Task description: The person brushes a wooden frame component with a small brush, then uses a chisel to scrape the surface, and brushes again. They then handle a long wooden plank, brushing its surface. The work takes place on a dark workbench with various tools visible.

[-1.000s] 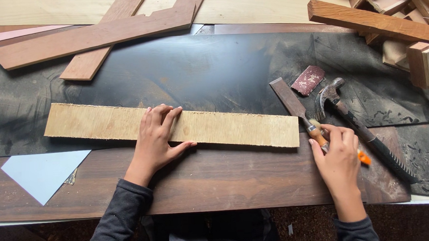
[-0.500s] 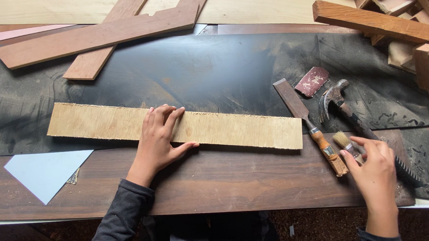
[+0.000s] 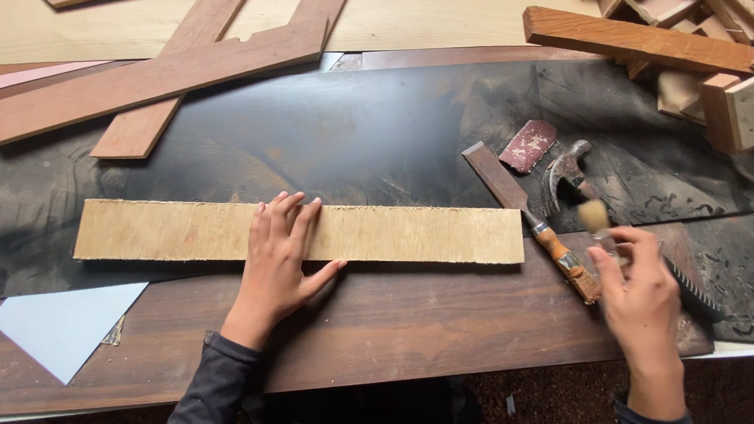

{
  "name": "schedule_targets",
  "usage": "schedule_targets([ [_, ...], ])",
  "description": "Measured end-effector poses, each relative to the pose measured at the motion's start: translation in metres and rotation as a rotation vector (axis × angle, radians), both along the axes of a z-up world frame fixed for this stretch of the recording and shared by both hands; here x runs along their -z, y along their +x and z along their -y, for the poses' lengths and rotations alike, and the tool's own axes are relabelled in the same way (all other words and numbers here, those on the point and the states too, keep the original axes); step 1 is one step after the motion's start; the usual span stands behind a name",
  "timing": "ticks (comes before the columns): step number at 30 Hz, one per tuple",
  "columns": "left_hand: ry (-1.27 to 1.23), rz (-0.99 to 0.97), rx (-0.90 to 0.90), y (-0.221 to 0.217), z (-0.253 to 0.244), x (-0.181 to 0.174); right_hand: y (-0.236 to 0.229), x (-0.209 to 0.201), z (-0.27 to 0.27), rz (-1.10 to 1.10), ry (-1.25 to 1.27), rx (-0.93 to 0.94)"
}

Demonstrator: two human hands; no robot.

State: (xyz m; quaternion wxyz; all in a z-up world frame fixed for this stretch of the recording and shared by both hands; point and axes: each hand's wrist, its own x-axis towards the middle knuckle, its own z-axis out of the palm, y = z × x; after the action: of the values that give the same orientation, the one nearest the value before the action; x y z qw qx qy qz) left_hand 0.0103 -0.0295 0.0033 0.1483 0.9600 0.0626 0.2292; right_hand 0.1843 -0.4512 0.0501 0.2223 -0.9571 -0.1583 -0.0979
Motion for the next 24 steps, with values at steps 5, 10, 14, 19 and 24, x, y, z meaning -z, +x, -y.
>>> schedule_targets([
  [5,0.115,-0.018,0.104,0.002,0.036,0.002,-0.004,-0.009,-0.028,-0.377,-0.01,-0.168],
  [10,0.006,-0.116,0.186,-0.003,0.101,-0.004,0.004,-0.01,-0.053,-0.77,0.729,-0.545],
  [14,0.053,-0.25,0.125,-0.003,0.124,-0.013,0.004,-0.022,-0.063,-1.073,1.029,-0.41],
  [19,0.039,-0.249,0.104,0.004,0.128,-0.018,0.0,-0.022,-0.071,-0.932,0.985,-0.66],
  [24,0.109,-0.282,0.077,0.009,0.139,-0.015,-0.007,0.014,-0.079,-0.538,0.814,-0.62],
])
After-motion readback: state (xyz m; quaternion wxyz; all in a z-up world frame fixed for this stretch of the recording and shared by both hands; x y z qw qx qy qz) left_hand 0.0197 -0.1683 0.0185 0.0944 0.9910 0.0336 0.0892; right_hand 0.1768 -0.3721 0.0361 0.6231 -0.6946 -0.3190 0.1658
